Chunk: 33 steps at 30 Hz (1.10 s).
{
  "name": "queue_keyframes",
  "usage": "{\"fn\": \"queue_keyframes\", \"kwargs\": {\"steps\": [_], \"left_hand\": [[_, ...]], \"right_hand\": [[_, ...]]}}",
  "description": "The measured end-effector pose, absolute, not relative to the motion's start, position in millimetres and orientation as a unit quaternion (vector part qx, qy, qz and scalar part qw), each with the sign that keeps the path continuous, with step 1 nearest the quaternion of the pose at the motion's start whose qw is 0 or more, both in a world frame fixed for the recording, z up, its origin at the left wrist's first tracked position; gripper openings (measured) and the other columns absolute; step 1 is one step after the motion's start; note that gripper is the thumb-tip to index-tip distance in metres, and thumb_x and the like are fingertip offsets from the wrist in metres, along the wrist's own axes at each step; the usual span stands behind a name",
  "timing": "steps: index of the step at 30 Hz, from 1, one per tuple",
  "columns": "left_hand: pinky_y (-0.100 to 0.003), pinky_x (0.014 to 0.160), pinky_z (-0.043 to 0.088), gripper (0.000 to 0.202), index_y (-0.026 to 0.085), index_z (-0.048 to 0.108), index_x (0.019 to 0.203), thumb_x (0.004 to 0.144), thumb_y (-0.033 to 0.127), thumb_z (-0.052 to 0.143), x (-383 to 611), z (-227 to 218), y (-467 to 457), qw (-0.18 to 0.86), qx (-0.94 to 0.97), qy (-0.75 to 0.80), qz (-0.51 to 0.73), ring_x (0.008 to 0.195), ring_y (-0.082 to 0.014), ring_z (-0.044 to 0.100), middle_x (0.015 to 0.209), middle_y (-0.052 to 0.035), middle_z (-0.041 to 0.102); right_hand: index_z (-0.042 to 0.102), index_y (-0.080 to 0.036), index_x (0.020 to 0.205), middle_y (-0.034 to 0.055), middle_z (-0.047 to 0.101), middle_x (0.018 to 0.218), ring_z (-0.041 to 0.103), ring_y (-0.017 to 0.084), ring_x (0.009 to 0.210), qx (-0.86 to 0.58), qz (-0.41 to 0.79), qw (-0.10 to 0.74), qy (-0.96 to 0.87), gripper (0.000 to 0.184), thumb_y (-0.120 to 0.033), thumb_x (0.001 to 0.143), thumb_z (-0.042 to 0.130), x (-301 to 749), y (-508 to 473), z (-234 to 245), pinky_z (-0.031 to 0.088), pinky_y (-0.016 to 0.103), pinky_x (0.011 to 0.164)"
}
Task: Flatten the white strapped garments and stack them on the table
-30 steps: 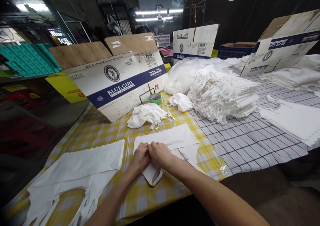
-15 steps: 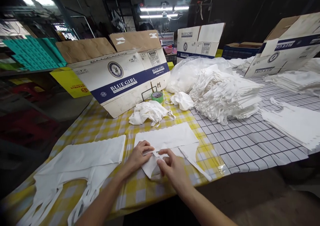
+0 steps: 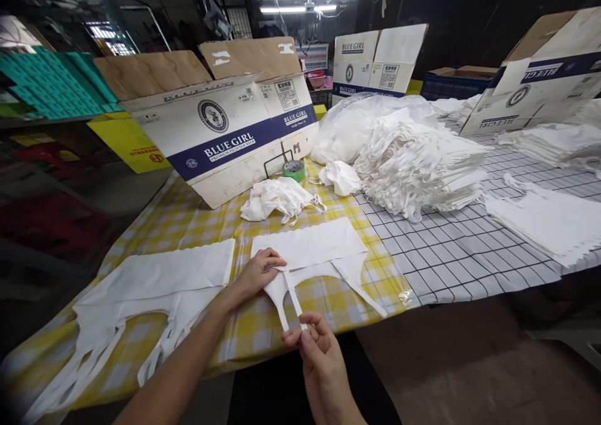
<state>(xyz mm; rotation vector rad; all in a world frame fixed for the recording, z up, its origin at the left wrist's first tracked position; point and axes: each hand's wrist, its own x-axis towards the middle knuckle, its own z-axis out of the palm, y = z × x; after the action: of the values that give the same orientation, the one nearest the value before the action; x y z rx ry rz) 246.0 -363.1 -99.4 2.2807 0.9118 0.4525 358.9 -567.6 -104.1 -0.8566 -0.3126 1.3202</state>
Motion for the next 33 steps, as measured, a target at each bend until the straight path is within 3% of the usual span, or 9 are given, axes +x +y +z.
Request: {"fn": "queue_keyframes", "kwargs": {"steps": [4, 8, 11, 15, 21, 24, 27, 30, 33], "left_hand": [[-0.034, 0.089, 0.040, 0.032, 0.023, 0.069, 0.091, 0.072, 0.010, 0.047, 246, -99, -364, 0.314, 0.867, 0.346, 0.174, 0.093, -0.0188, 0.050, 0.093, -0.0025, 0.059], [-0.034, 0.090, 0.039, 0.036, 0.023, 0.069, 0.092, 0.070, 0.008, 0.045, 246, -95, -366, 0.318, 0.866, 0.344, 0.175, 0.095, -0.0187, 0.049, 0.094, -0.0020, 0.059], [-0.035, 0.091, 0.039, 0.040, 0.023, 0.069, 0.095, 0.067, 0.006, 0.044, 246, -94, -367, 0.329, 0.863, 0.347, 0.164, 0.095, -0.0194, 0.049, 0.095, -0.0024, 0.058], [-0.035, 0.092, 0.039, 0.045, 0.024, 0.068, 0.098, 0.065, 0.006, 0.044, 245, -93, -368, 0.338, 0.861, 0.347, 0.158, 0.096, -0.0194, 0.048, 0.097, -0.0026, 0.058], [-0.033, 0.094, 0.038, 0.047, 0.023, 0.067, 0.098, 0.063, 0.004, 0.042, 238, -87, -367, 0.368, 0.856, 0.332, 0.149, 0.100, -0.0186, 0.051, 0.104, -0.0035, 0.058], [-0.032, 0.094, 0.039, 0.039, 0.022, 0.066, 0.099, 0.070, 0.010, 0.044, 234, -83, -361, 0.410, 0.844, 0.318, 0.136, 0.102, -0.0191, 0.053, 0.108, -0.0040, 0.059], [-0.032, 0.090, 0.042, 0.033, 0.023, 0.062, 0.106, 0.078, 0.025, 0.044, 232, -86, -346, 0.404, 0.835, 0.353, 0.125, 0.100, -0.0198, 0.056, 0.110, -0.0036, 0.060], [-0.035, 0.092, 0.040, 0.038, 0.023, 0.057, 0.112, 0.078, 0.032, 0.044, 233, -99, -320, 0.285, 0.837, 0.432, 0.177, 0.106, -0.0225, 0.052, 0.116, -0.0038, 0.056], [-0.042, 0.093, 0.036, 0.041, 0.019, 0.053, 0.113, 0.079, 0.037, 0.042, 237, -115, -291, 0.133, 0.836, 0.496, 0.192, 0.107, -0.0277, 0.049, 0.116, -0.0086, 0.055]], "right_hand": [[0.050, -0.023, 0.113, 0.0009, 0.059, 0.073, 0.059, 0.018, 0.074, -0.350, 0.634, 0.683, -0.098, 0.047, -0.037, 0.072, 0.067, 356, -569, -101, 0.047, 0.034, 0.075], [0.050, -0.024, 0.120, 0.0068, 0.061, 0.094, 0.057, 0.022, 0.093, -0.363, 0.649, 0.658, -0.122, 0.056, -0.039, 0.070, 0.068, 343, -580, -116, 0.048, 0.033, 0.073], [0.061, -0.023, 0.109, 0.0107, 0.059, 0.113, 0.049, 0.028, 0.111, -0.393, 0.650, 0.626, -0.176, 0.052, -0.047, 0.064, 0.070, 332, -591, -131, 0.045, 0.039, 0.084], [0.067, -0.025, 0.095, 0.0072, 0.054, 0.123, 0.044, 0.029, 0.118, -0.438, 0.617, 0.602, -0.258, 0.043, -0.055, 0.064, 0.066, 327, -599, -146, 0.038, 0.039, 0.094], [0.064, -0.027, 0.101, 0.0080, 0.054, 0.119, 0.054, 0.026, 0.105, -0.475, 0.553, 0.545, -0.413, 0.036, -0.050, 0.074, 0.056, 344, -605, -159, 0.045, 0.033, 0.078], [0.061, -0.028, 0.102, 0.0073, 0.058, 0.110, 0.057, 0.022, 0.093, -0.512, 0.442, 0.510, -0.531, 0.025, -0.034, 0.079, 0.053, 374, -597, -145, 0.046, 0.030, 0.071], [0.057, -0.025, 0.103, 0.0066, 0.059, 0.098, 0.054, 0.019, 0.090, -0.579, 0.257, 0.432, -0.642, 0.024, -0.020, 0.085, 0.042, 422, -565, -112, 0.042, 0.030, 0.078], [0.057, -0.020, 0.097, 0.0080, 0.059, 0.090, 0.049, 0.021, 0.089, -0.648, 0.038, 0.276, -0.709, 0.023, -0.016, 0.087, 0.037, 480, -506, -80, 0.039, 0.032, 0.077], [0.055, -0.013, 0.096, 0.0130, 0.056, 0.098, 0.047, 0.023, 0.092, -0.634, -0.121, 0.075, -0.761, 0.022, -0.012, 0.087, 0.035, 535, -443, -67, 0.038, 0.035, 0.075]]}}
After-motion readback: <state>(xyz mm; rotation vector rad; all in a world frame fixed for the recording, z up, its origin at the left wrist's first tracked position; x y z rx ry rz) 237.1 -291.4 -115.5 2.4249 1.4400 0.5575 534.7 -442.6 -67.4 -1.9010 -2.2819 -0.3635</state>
